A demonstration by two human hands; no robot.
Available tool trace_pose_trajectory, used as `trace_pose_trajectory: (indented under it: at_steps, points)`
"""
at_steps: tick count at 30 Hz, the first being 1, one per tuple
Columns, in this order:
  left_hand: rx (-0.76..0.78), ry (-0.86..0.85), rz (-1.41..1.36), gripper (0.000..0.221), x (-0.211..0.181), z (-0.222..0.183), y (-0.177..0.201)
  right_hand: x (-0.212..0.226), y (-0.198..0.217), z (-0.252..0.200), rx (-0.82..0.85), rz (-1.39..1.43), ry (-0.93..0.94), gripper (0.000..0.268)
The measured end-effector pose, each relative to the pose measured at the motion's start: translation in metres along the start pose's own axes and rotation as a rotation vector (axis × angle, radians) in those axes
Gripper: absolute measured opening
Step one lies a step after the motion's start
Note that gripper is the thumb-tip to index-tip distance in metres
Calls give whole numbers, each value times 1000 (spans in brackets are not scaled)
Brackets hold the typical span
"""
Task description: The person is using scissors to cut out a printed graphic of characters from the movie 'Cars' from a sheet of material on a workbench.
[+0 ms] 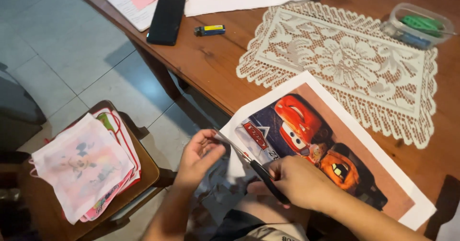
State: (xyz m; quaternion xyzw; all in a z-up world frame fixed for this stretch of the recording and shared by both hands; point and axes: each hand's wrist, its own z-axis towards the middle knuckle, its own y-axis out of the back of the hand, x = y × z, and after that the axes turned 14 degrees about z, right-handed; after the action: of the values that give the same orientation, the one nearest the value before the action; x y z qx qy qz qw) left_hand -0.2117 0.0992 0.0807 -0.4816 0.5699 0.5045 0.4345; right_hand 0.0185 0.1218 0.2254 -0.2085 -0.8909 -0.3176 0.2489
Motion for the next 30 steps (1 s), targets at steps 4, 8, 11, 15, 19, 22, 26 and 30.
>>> trace_pose_trajectory:
  at_steps: [4, 8, 11, 15, 19, 22, 26, 30]
  points:
    - [-191, -4, -123, 15, -14, -1, -13, 0, -4, 2, -43, -67, -31, 56]
    - [-229, 29, -107, 12, -31, 0, -22, 4, -4, 1, -60, -80, -59, 60]
    - [-203, 61, -159, 14, -34, -1, -22, 7, -2, -2, -51, -48, -63, 60]
    - [-176, 93, -193, 13, -42, -5, -21, -5, -4, 5, -66, -48, -21, 63]
    - [-174, 49, -138, 11, -35, -4, -20, -7, -4, 6, -61, -25, -9, 62]
    - [-175, 30, -144, 11, -36, -4, -20, -12, -4, 7, -57, -34, 24, 62]
    - [-170, 83, -199, 12, -40, -6, -19, -7, -3, 5, -48, -40, -7, 57]
    - [-145, 76, -143, 13, -41, -5, -13, -3, -2, 4, -57, -31, -51, 59]
